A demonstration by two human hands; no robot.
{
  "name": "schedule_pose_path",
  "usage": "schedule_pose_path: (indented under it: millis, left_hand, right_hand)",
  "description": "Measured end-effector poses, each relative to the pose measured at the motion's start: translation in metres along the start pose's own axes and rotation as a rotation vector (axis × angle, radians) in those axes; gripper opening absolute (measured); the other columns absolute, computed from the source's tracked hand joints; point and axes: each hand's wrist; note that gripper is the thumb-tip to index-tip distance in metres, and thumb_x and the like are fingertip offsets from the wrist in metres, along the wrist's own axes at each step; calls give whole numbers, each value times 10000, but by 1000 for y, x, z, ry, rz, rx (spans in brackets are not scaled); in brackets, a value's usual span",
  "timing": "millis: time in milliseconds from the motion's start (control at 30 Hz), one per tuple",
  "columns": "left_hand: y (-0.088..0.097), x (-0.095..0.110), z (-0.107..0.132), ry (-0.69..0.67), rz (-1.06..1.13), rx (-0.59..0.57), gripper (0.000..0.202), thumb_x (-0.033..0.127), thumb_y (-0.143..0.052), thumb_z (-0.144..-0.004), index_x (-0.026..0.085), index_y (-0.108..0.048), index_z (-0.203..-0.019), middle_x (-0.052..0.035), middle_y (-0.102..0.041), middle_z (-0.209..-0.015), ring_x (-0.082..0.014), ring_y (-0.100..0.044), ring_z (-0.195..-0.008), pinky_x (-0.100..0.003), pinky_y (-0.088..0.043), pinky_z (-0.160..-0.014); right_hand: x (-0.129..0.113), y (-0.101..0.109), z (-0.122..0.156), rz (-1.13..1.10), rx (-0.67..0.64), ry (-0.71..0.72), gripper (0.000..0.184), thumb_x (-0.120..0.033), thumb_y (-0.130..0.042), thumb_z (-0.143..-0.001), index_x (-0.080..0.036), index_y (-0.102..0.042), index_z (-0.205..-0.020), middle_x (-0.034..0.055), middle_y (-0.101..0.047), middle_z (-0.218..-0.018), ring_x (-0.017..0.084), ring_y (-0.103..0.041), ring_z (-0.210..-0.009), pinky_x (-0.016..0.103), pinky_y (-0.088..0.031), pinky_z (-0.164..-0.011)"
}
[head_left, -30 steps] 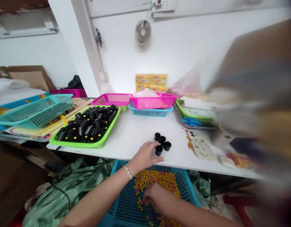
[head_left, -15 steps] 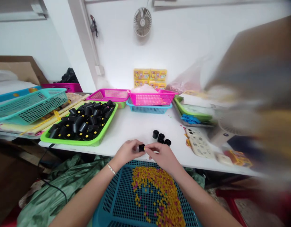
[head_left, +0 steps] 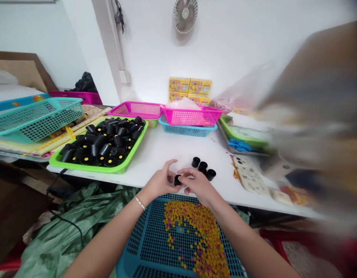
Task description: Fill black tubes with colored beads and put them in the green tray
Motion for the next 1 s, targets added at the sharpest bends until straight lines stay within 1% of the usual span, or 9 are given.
schedule_pose_path:
  millis: [100, 167, 233, 333, 433, 600, 700, 900, 1000]
  left_hand:
    - [3, -1, 0, -10, 96, -50, 1012, 198, -719, -644, 209, -101, -1446, 37, -634, -687, -140, -588, -642, -247, -457, -630]
    - [5, -3, -1, 0, 139, -77, 1056, 197, -725, -642, 198, -55, -1459, 41, -626, -664, -137, -588, -618, -243, -456, -617]
    - [7, -4, -1, 10, 164, -92, 1065, 204, -731, -640, 194, -52, -1461, 36, -631, -670, -134, -590, -612, -245, -460, -621]
    - [9, -6, -2, 12, 184, -112, 1082, 219, -751, -624, 207, -64, -1460, 27, -645, -689, -140, -597, -622, -255, -465, -628]
    - [10, -6, -3, 10, 193, -128, 1089, 223, -766, -609, 222, -82, -1457, 17, -658, -711, -148, -602, -637, -260, -468, -624]
    - [10, -4, -3, 16, 188, -122, 1068, 213, -769, -607, 217, -112, -1449, 6, -664, -730, -146, -604, -642, -264, -469, -641]
    - [10, -2, -2, 18, 181, -122, 1066, 203, -773, -598, 232, -129, -1446, 4, -666, -736, -143, -600, -635, -256, -467, -629]
    - [12, -4, -3, -1, 167, -124, 1055, 215, -765, -607, 216, -133, -1451, 16, -656, -704, -129, -577, -593, -244, -454, -599]
    - [10, -6, -3, -7, 155, -125, 1047, 222, -767, -603, 225, -147, -1447, 30, -648, -697, -135, -579, -595, -254, -461, -608]
  right_hand:
    - [3, -5, 0, -203, -55, -143, 257, -224, -623, -738, -188, -640, -991, -32, -550, -637, 62, -432, -443, 186, -314, -369]
    - [6, -6, -2, -285, -95, -181, 222, -220, -620, -753, -169, -668, -964, -32, -547, -590, 47, -412, -425, 166, -316, -364]
    - [11, -5, -3, -356, -109, -185, 214, -216, -635, -758, -159, -688, -957, -26, -565, -589, 41, -445, -441, 148, -377, -395]
    - [14, -2, -3, -429, -136, -193, 225, -206, -675, -746, -143, -703, -960, 7, -636, -697, 42, -527, -520, 145, -497, -530]
    - [13, -2, -3, -435, -156, -203, 237, -182, -689, -735, -130, -704, -966, 33, -670, -787, 49, -566, -563, 162, -542, -613]
    - [8, -2, -3, -405, -172, -219, 185, -158, -650, -760, -132, -703, -936, 37, -681, -777, 74, -609, -573, 170, -556, -581]
    - [7, -1, -4, -392, -167, -223, 156, -147, -656, -763, -124, -705, -909, 37, -689, -781, 61, -604, -553, 147, -550, -572]
    - [9, 2, -9, -402, -183, -247, 208, -111, -652, -755, -116, -701, -957, 56, -707, -876, 62, -629, -636, 117, -547, -635]
    - [8, -1, -9, -399, -150, -256, 196, -125, -667, -744, -111, -699, -937, 60, -706, -874, 70, -633, -650, 118, -542, -637]
Point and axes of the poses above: each hand's wrist, its own z-axis away from the middle knuckle, its own y-axis out of the back of the hand, x = y × z
